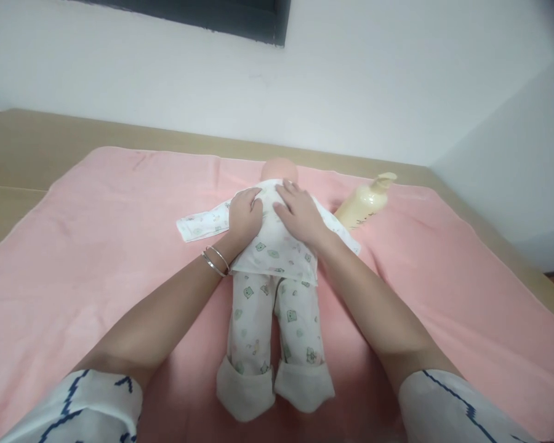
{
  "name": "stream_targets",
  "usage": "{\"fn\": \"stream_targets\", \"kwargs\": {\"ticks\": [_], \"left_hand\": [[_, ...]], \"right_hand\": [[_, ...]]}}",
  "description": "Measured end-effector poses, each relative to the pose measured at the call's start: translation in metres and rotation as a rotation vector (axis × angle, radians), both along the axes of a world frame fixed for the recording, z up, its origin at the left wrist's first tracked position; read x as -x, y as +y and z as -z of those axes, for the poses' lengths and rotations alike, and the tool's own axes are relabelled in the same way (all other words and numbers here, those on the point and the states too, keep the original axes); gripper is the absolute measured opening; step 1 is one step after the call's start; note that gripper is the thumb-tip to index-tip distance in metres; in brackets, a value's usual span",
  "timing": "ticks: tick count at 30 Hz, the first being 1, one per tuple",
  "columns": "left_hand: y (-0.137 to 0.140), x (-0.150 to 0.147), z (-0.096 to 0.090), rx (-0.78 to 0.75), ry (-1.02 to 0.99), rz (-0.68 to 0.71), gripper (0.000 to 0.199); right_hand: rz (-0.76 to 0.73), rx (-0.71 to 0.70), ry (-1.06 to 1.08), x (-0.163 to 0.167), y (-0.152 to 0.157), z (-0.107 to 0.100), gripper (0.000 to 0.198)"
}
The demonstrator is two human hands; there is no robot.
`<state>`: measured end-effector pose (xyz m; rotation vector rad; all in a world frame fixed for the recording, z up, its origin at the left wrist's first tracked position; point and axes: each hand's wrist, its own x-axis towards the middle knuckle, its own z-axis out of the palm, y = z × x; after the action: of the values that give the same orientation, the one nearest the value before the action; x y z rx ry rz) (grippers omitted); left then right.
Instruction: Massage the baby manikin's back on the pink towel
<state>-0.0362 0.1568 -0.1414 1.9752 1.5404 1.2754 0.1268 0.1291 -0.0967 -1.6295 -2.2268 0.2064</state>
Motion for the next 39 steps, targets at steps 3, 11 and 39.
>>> {"fn": "stream_targets", "kwargs": {"ticks": [3,11,39], "left_hand": [[-0.002,-0.001,-0.002,0.004,0.001,-0.002,0.047],[-0.001,0.001,-0.001,0.005,-0.008,0.003,0.046],[-0.038,-0.018,-0.057,0.197,0.558,0.057,0.026]], "right_hand": [[0.078,-0.001,0.021,-0.008,0.006,0.002,0.060],[0.048,-0.055,-0.182,0.033,-0.039,-0.004,0.057],[0.126,0.018,0.024,-0.003,0.003,-0.002,0.056]]}}
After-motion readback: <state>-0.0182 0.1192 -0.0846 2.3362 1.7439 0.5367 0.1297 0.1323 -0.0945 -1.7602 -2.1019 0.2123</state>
